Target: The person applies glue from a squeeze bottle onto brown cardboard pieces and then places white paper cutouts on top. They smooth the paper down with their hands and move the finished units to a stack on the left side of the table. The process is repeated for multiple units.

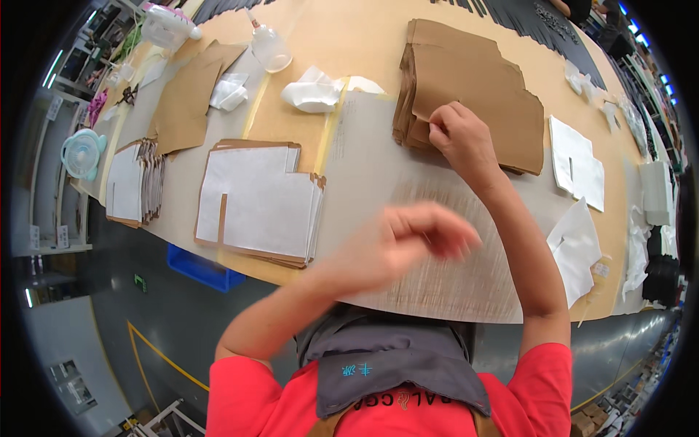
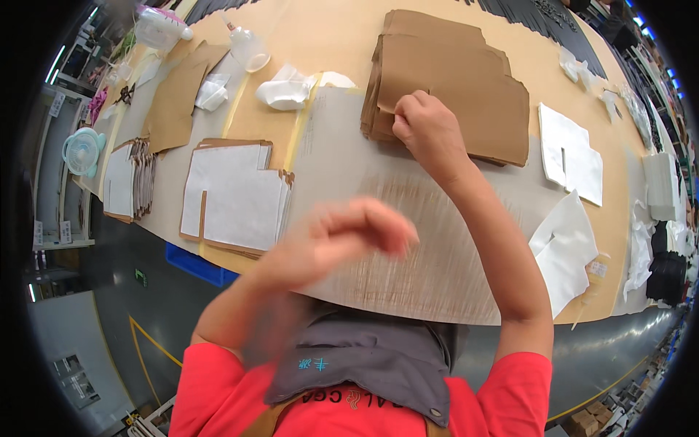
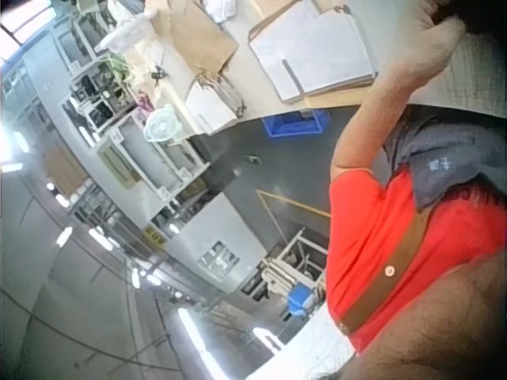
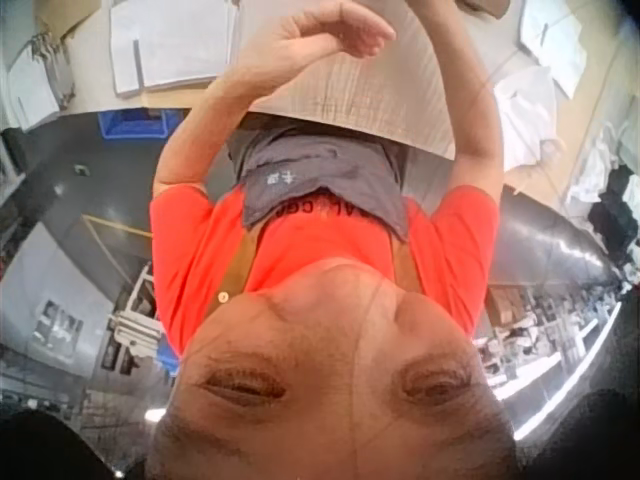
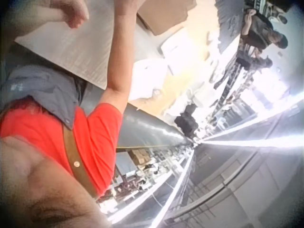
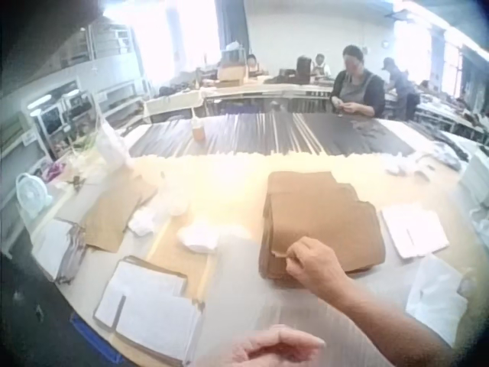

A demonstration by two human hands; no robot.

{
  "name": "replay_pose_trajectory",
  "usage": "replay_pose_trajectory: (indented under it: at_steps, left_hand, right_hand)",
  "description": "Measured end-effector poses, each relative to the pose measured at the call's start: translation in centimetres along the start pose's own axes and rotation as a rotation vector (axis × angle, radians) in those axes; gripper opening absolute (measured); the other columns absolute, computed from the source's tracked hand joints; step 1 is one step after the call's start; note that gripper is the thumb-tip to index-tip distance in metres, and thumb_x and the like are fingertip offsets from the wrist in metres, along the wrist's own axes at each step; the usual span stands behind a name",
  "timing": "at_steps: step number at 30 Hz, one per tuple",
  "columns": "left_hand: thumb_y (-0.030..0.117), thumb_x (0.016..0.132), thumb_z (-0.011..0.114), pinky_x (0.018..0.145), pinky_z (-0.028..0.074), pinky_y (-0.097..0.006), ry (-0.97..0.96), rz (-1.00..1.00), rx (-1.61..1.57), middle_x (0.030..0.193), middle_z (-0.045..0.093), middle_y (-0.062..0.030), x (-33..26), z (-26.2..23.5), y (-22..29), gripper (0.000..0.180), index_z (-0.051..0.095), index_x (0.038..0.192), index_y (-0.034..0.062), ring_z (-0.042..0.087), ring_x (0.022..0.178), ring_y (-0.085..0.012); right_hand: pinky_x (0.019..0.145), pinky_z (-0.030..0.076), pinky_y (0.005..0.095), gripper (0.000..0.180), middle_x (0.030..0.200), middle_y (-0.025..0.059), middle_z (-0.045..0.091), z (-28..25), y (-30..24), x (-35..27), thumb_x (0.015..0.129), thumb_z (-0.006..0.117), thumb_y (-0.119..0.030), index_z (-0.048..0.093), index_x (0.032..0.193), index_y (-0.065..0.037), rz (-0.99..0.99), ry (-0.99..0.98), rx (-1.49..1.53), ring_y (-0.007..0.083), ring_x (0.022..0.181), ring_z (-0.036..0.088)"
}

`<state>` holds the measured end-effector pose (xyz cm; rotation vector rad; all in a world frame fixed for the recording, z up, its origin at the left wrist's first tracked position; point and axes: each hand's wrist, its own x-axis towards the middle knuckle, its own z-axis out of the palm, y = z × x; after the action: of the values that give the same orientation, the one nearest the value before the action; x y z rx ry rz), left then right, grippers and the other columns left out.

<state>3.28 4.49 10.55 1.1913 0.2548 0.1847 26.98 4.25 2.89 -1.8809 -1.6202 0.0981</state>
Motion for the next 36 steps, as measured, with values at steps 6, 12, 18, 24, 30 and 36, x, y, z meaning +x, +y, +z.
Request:
replay_pose_trajectory:
  at_steps: [6,12,18,24,30,36]
  left_hand:
    - [0.009,0.1,0.054,0.099,0.052,-0.032,0.512,0.005,0.018,0.12,0.067,-0.0107,10.1,-6.7,1.0,0.033,0.061,0.128,-0.0056,0.065,0.109,-0.0158]
    - [0.019,0.101,0.058,0.094,0.051,-0.031,0.465,-0.021,0.197,0.118,0.069,-0.0104,17.6,-5.9,1.7,0.034,0.061,0.129,-0.0014,0.065,0.106,-0.0154]
    - [0.01,0.102,0.056,0.091,0.05,-0.029,0.3,0.249,0.712,0.115,0.071,-0.0066,13.7,-1.7,3.3,0.03,0.062,0.13,-0.0005,0.063,0.104,-0.0117]
    - [0.007,0.102,0.056,0.092,0.05,-0.026,0.045,0.319,0.395,0.115,0.071,-0.004,7.3,0.8,4.5,0.032,0.061,0.134,0.0011,0.064,0.103,-0.0107]
    - [0.009,0.1,0.064,0.095,0.054,-0.033,0.09,0.079,-0.097,0.121,0.07,-0.0044,1.9,-1.0,1.9,0.027,0.066,0.127,0.0058,0.067,0.112,-0.0153]
    - [0.007,0.097,0.067,0.088,0.056,-0.03,0.355,-0.098,0.13,0.11,0.071,-0.0069,1.2,-0.7,-5.9,0.056,0.047,0.148,0.0038,0.069,0.099,-0.0152]
  right_hand:
    - [0.077,0.055,0.0351,0.012,0.099,0.0089,0.066,-1.5,1.7,-1.8,0.088,0.07,-0.004,0.066,0.099,-0.005,0.026,0.344,0.316,0.027,0.086,0.066]
    - [0.081,0.054,0.0353,0.021,0.107,0.0064,0.066,-2.5,1.9,-3.6,0.084,0.078,-0.006,0.067,0.102,-0.007,-0.401,0.373,0.006,0.0265,0.096,0.064]
    - [0.106,0.043,0.0414,0.057,0.137,0.0138,0.055,-8.4,3.6,-7.0,0.087,0.08,-0.022,0.054,0.135,-0.006,0.067,0.59,0.105,0.03,0.128,0.051]
    - [0.111,0.039,0.0364,0.066,0.131,0.0093,0.062,-13.7,6.2,-7.2,0.092,0.074,-0.041,0.05,0.14,-0.003,0.393,0.073,0.929,0.0188,0.129,0.052]
    - [0.085,0.048,0.024,0.016,0.094,-0.0031,0.07,-15.6,3.6,-13.1,0.094,0.075,-0.021,0.07,0.103,-0.009,0.5,-0.123,1.029,0.0055,0.089,0.063]
    - [0.076,0.05,0.0212,0.013,0.094,-0.0031,0.068,-13.4,3.3,-16.7,0.095,0.072,-0.015,0.068,0.104,-0.005,0.616,-0.114,0.695,0.0052,0.086,0.061]
